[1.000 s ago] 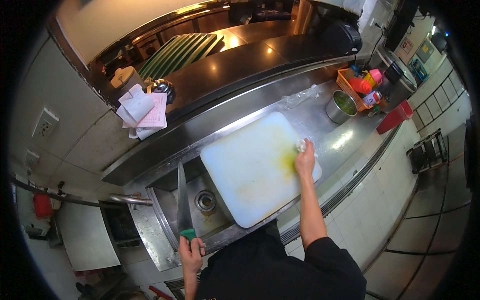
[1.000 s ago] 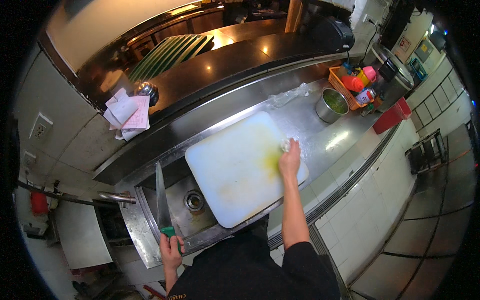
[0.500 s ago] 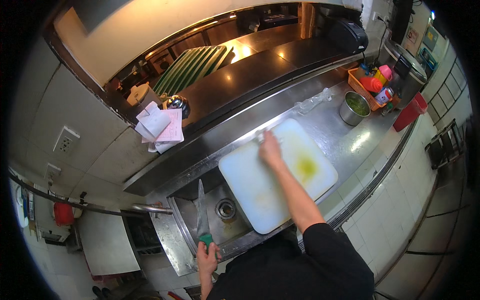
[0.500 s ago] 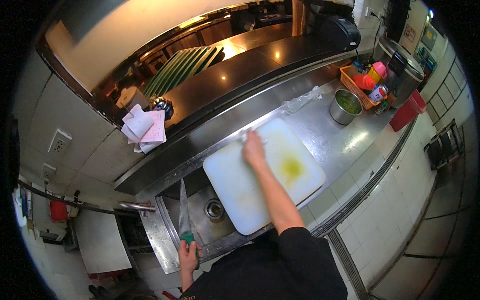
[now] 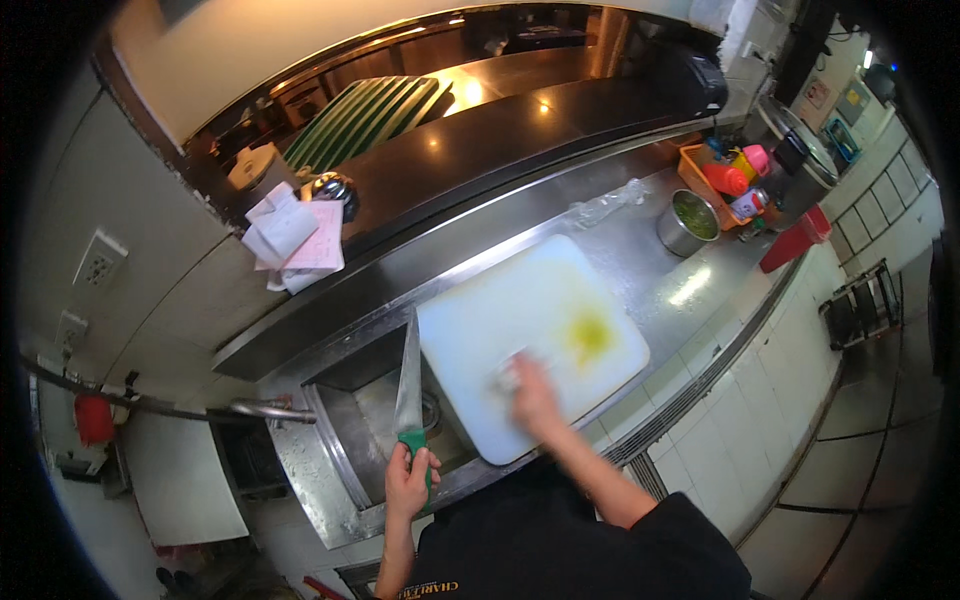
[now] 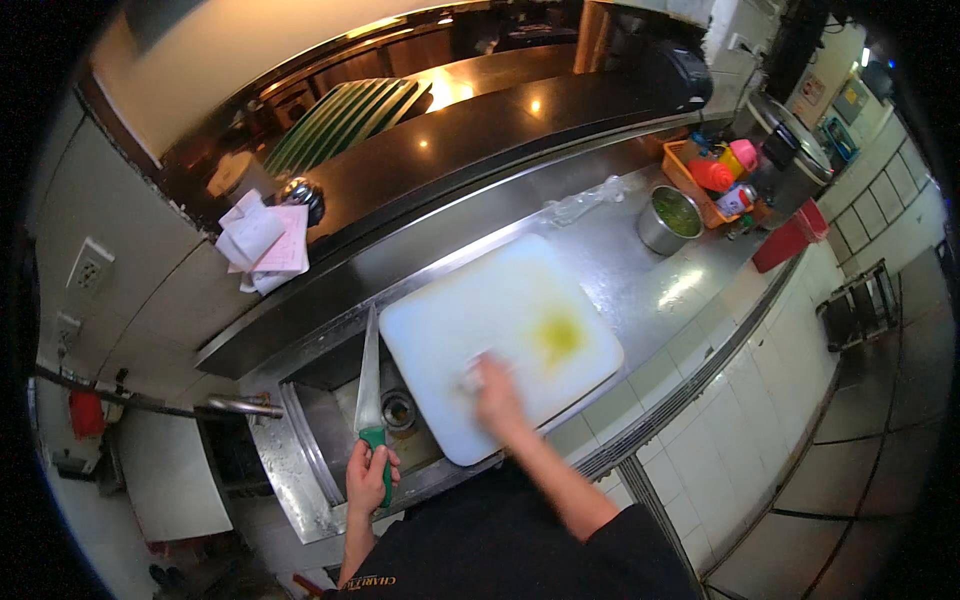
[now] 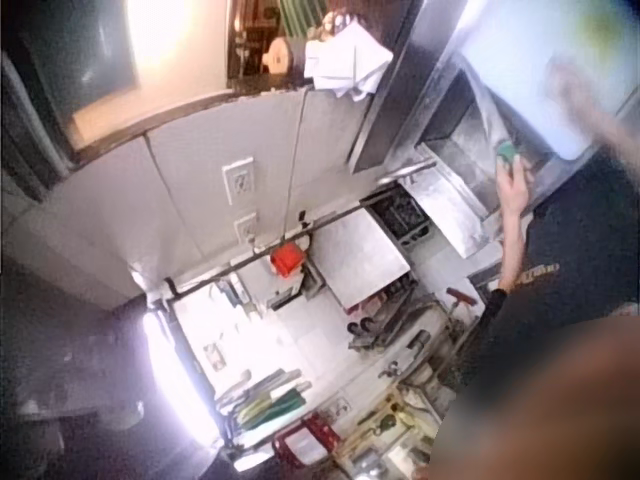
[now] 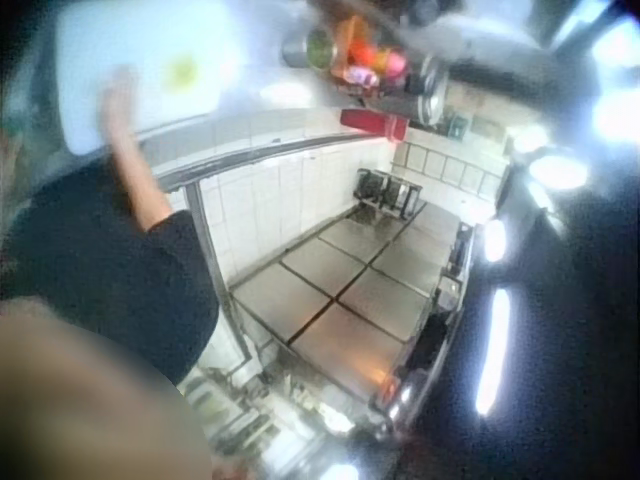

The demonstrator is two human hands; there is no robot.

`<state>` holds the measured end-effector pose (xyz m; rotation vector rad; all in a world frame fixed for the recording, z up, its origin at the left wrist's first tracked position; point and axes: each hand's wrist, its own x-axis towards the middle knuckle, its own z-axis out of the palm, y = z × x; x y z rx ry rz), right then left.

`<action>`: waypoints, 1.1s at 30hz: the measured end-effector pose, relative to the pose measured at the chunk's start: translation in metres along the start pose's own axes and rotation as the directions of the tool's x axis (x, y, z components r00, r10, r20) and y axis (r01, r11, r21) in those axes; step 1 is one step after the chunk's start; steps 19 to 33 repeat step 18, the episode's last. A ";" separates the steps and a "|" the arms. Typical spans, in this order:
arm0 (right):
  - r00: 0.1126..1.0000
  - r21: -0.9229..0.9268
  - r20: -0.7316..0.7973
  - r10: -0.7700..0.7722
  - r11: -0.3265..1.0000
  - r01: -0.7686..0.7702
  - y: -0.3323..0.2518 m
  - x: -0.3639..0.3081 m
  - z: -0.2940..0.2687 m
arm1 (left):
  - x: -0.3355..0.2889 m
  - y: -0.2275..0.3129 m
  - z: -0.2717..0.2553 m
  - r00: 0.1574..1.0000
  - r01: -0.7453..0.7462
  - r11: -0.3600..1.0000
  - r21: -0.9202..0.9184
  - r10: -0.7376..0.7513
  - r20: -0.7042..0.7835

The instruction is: The person slices green onions on a white cutting board using a knife, then transfers the chopped pieces into a metal bowl. The person also wipes the cutting board with a paper towel.

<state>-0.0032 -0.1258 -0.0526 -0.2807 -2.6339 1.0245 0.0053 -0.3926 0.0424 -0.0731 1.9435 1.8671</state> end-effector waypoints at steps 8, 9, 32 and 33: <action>0.854 0.505 0.425 -0.301 0.862 0.053 -0.046 -0.048 -0.024 | 0.072 0.004 0.033 0.998 0.056 0.981 0.184 -0.061 0.020; 0.900 0.427 0.406 -0.159 0.904 -0.032 -0.019 -0.035 -0.054 | 0.076 0.000 0.037 0.994 0.105 0.973 0.207 -0.107 0.001; 0.940 0.168 0.160 -0.301 0.947 0.274 -0.077 0.119 -0.223 | 0.117 -0.003 0.115 0.949 0.064 0.794 0.605 0.139 -0.282; 0.940 0.168 0.160 -0.301 0.947 0.274 -0.077 0.119 -0.223 | 0.117 -0.003 0.115 0.949 0.064 0.794 0.605 0.139 -0.282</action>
